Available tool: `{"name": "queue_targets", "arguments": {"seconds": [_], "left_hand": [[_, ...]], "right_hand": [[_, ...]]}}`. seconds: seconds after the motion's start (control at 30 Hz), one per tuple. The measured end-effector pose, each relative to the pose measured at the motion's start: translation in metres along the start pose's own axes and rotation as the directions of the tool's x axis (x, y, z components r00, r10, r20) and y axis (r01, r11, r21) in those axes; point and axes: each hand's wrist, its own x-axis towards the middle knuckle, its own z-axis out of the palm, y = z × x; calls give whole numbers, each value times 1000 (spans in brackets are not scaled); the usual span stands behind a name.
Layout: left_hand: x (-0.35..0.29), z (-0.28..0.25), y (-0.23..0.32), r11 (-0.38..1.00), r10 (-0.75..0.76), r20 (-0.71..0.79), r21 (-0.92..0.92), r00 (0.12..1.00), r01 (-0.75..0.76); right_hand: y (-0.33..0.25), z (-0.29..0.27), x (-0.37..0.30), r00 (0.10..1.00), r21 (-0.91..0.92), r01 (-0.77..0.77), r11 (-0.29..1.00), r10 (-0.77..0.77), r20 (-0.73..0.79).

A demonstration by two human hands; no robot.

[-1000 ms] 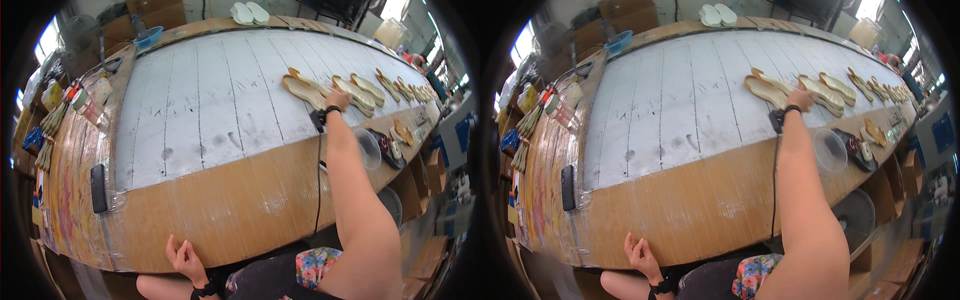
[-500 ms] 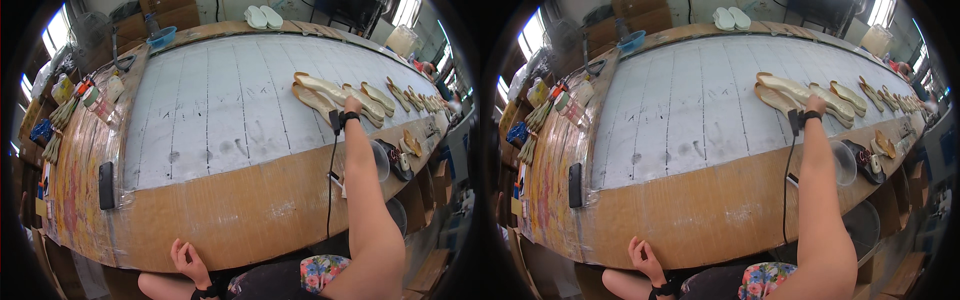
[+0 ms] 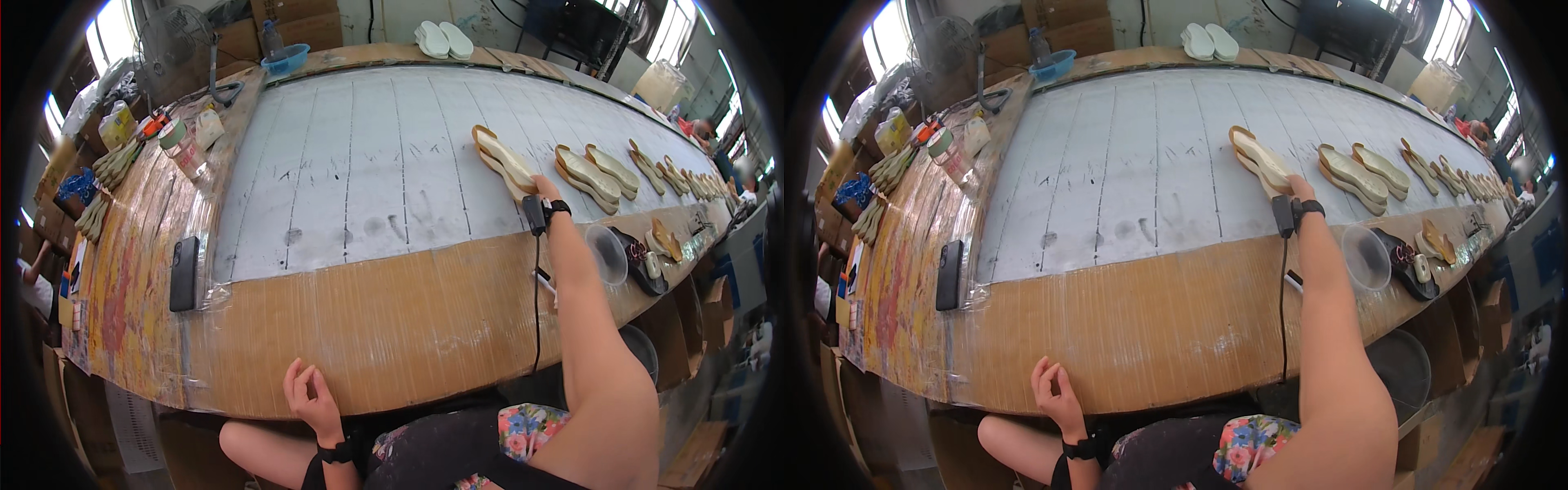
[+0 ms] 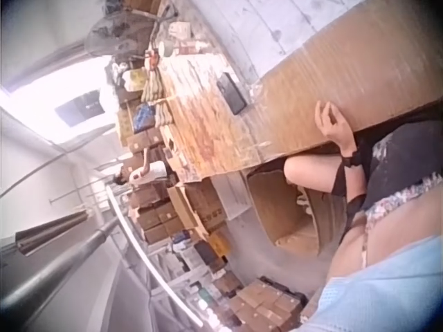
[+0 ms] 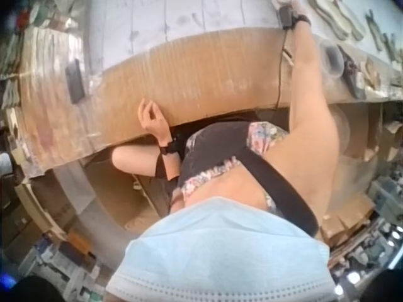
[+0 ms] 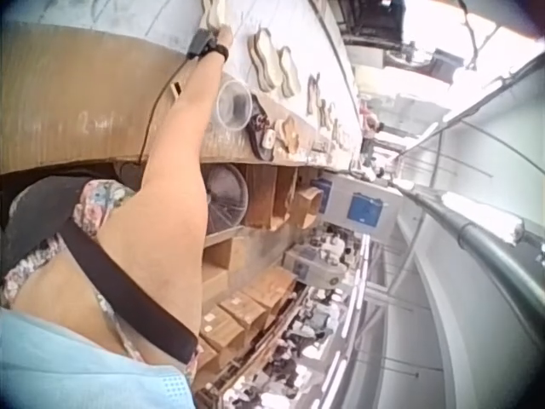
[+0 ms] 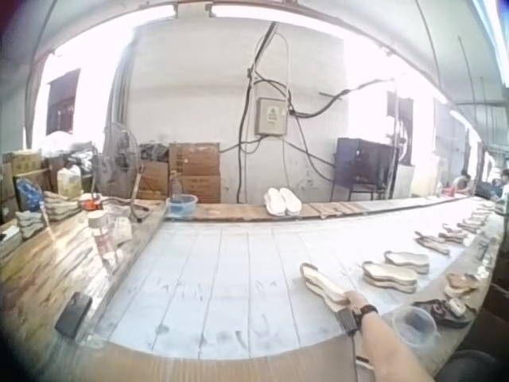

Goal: The person picks up shoe soles from a conveyor belt, compares them by holding them together, and marks the belt with a pen before returning the soles.

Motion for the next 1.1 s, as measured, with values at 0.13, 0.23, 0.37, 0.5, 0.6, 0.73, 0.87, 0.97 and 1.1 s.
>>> {"name": "queue_targets", "arguments": {"seconds": [0.13, 0.23, 0.37, 0.5, 0.6, 0.73, 0.87, 0.97, 1.1], "left_hand": [[3, -17, 1, 997, -4, 25, 75, 1000, 2], [13, -11, 21, 978, -131, 170, -140, 977, 156], [36, 3, 58, 692, -141, 439, -597, 887, 405], [58, 22, 96, 510, -242, 359, -743, 901, 433], [71, 18, 109, 380, -352, 190, -866, 916, 326], [69, 10, 86, 232, -401, 127, -944, 907, 235], [68, -8, 73, 6, -321, 292, -951, 901, 310], [70, -14, 73, -137, -237, 399, -917, 886, 376], [57, -13, 71, -15, -182, 327, -944, 927, 330]], "right_hand": [[-24, 69, -127, 782, -145, -140, 979, 199, 591], [-33, 81, -153, 653, 3, -538, 843, 414, 635], [-34, 112, -279, 456, -31, -423, 906, 243, 856], [-34, 120, -385, 301, 67, -165, 984, -15, 954], [-10, 122, -444, 313, 297, 282, 912, -381, 870], [-9, 109, -494, 89, 401, 762, 508, -696, 713], [-7, 100, -500, 112, 433, 625, 649, -624, 773], [-4, 95, -488, 97, 353, 438, 827, -434, 896], [13, 79, -482, 39, 401, 431, 808, -461, 887]]}}
